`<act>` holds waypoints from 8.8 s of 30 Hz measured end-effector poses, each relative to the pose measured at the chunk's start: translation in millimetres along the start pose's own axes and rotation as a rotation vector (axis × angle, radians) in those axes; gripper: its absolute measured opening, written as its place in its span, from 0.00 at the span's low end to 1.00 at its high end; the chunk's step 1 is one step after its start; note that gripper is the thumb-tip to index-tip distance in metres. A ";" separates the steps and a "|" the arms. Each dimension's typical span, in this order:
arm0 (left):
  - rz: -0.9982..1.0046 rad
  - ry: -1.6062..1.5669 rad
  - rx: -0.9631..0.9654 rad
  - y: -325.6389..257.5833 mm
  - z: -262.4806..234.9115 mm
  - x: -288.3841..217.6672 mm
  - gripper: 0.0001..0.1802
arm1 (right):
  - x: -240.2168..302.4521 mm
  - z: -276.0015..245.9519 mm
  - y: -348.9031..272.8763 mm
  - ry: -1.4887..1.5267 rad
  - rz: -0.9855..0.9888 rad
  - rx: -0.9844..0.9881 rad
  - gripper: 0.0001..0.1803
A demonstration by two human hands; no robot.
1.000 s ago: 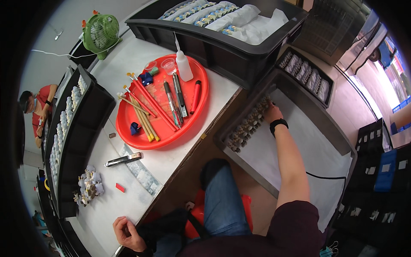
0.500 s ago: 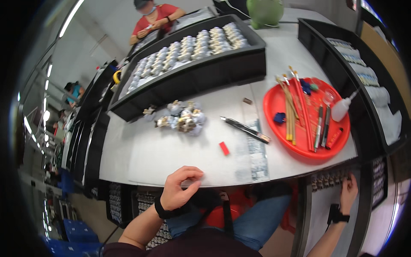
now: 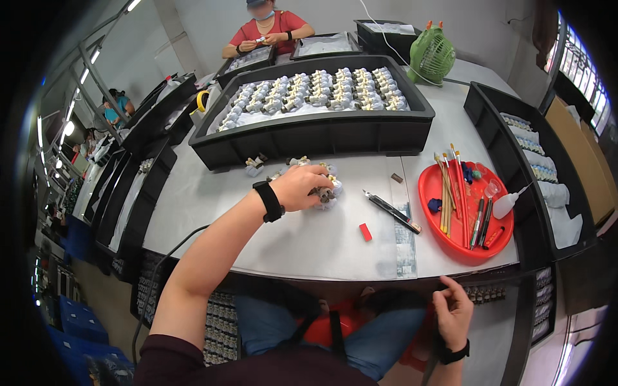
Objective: Assembling small plastic figurines and sorting them into storage trays.
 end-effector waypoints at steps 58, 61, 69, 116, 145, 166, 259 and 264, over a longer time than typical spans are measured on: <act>-0.695 -1.927 -0.492 -164.9 47.6 -21.9 0.12 | 25.0 219.4 -79.6 0.618 0.481 0.369 0.15; -0.679 -1.920 -0.479 -163.2 46.9 -22.4 0.13 | 25.1 218.6 -79.2 0.605 0.470 0.368 0.14; -0.687 -1.905 -0.484 -162.3 50.5 -22.9 0.13 | 24.9 215.0 -77.7 0.606 0.436 0.340 0.14; -0.681 -1.922 -0.461 -163.2 48.0 -32.2 0.16 | 52.4 203.3 -73.6 0.332 -0.030 0.227 0.20; -0.184 -0.351 -0.573 -91.4 52.8 -135.3 0.17 | -114.3 -256.2 10.9 -0.257 -0.064 -1.001 0.14; -0.074 0.103 -0.579 -71.6 63.0 -149.9 0.11 | -312.9 -364.3 117.3 -1.104 0.236 -0.818 0.10; -0.466 -1.379 0.252 61.7 353.7 -216.4 0.22 | -112.7 -303.9 64.5 -0.155 0.173 -0.752 0.11; -0.314 -0.878 -0.111 39.4 402.3 -151.6 0.18 | -174.2 -346.4 37.9 -0.305 0.440 -0.762 0.17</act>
Point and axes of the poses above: each hand's wrist, its own y-axis towards the middle knuckle, its own z-axis out of the palm, x = y × z, the point moved 8 cm from there along y, towards the middle knuckle, and after that the axes turned 11 degrees about -x, right-handed, at the moved point
